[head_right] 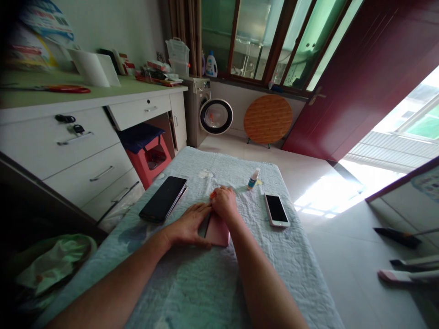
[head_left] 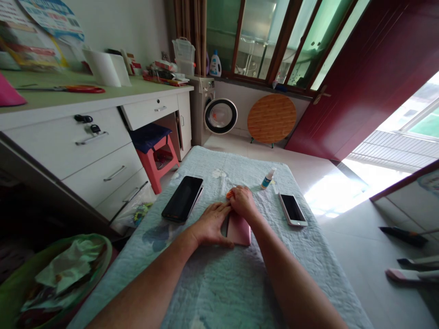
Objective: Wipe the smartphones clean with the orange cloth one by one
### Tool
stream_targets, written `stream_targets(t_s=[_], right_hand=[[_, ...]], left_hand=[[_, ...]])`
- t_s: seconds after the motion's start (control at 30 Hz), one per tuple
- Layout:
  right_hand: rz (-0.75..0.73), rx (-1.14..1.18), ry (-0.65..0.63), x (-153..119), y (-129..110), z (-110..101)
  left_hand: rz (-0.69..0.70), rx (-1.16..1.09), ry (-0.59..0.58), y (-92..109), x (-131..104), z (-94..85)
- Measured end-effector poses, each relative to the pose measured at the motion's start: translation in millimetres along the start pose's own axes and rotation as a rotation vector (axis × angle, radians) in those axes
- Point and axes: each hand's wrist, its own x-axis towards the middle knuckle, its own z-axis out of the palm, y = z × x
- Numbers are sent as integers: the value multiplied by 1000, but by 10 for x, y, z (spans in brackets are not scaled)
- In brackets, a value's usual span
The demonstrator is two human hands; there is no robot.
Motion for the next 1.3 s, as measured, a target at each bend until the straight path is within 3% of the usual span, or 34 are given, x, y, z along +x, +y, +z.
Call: stream_targets(t_s=[0.4,1.03,1.3], right_hand=[[-1,-4,-38,6,-69,-15],[97,-49,47,-220,296,-159],[116,-43,25,-275,290,-214]], left_hand=[[-5,-24,13,-32,10,40],[-50,40,-30,15,-5,-1],[-53,27,-32,16,-8,-3]])
